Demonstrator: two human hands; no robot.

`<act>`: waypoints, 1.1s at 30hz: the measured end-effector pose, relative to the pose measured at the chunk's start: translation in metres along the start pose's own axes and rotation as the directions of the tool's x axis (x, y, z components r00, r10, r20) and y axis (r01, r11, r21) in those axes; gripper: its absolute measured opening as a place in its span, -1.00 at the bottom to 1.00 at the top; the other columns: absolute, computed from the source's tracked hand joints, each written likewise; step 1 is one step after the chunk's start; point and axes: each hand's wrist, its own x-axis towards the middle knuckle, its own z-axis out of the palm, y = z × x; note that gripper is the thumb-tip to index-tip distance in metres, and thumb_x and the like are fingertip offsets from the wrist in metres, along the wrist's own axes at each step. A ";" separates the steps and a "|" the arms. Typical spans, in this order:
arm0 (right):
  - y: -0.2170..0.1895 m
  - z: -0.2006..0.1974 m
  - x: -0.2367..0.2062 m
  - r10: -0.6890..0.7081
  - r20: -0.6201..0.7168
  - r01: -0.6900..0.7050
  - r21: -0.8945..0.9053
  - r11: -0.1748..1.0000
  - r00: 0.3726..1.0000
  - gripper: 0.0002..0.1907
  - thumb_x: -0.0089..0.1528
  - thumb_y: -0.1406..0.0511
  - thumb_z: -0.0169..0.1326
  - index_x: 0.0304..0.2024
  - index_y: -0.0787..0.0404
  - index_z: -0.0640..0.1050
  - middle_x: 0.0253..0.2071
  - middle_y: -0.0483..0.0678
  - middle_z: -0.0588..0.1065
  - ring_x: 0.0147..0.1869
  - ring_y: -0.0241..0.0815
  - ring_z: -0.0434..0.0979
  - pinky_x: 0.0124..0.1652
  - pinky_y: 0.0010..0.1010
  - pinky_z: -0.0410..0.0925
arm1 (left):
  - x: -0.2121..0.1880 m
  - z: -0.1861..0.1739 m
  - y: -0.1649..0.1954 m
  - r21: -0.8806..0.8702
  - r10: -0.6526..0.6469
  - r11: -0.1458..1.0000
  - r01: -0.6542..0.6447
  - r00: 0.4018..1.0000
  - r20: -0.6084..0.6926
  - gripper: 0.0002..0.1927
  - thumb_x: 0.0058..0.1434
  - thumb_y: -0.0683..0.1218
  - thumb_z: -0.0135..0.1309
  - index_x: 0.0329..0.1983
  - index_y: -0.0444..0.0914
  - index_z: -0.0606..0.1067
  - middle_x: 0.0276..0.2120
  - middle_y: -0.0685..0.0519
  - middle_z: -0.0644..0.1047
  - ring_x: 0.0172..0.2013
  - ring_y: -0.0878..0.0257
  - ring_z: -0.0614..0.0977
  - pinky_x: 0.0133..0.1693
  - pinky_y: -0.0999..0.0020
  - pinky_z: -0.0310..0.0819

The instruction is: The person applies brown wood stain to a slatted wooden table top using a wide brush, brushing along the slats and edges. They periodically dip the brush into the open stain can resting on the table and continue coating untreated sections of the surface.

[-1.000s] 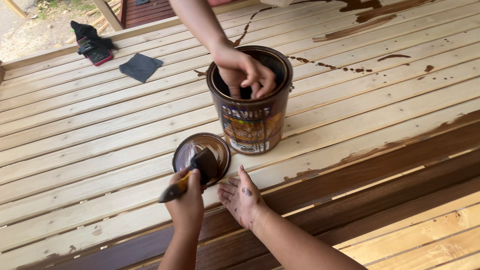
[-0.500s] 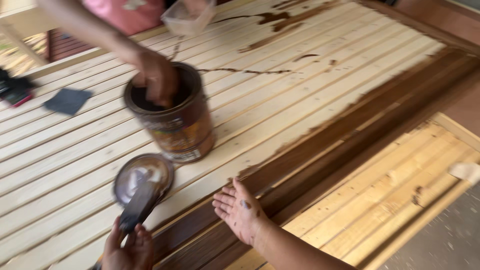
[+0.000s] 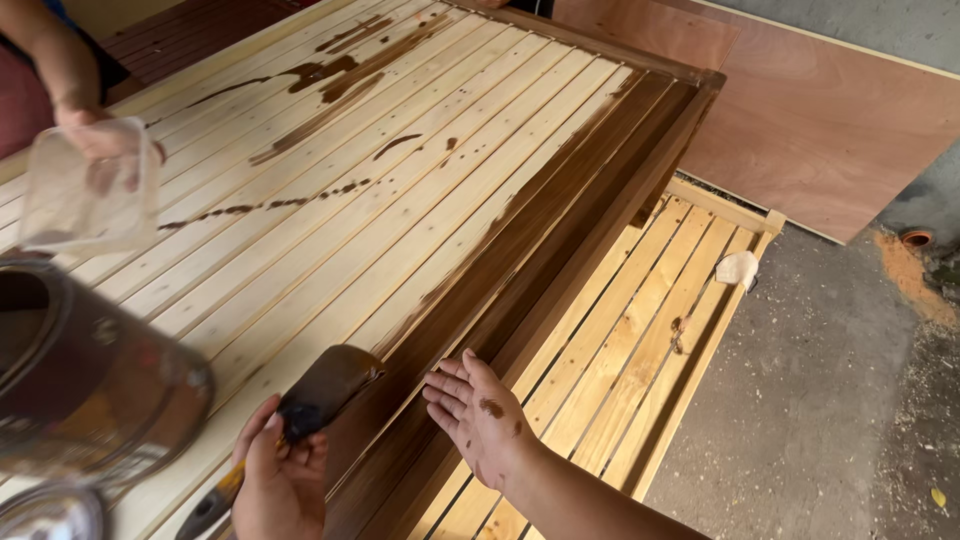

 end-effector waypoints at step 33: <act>-0.355 -0.200 0.168 -0.062 -0.093 0.066 0.041 0.997 0.994 -0.39 0.35 -0.01 -0.19 0.22 0.32 0.37 0.22 0.12 0.41 0.36 -0.04 0.40 0.37 -0.22 0.24 | 0.174 0.388 -0.222 0.723 0.111 0.638 -0.267 0.960 0.257 -0.78 0.37 -0.13 -0.02 -0.04 -0.28 0.58 -0.36 -0.06 0.61 -0.44 0.23 0.66 -0.38 0.35 0.49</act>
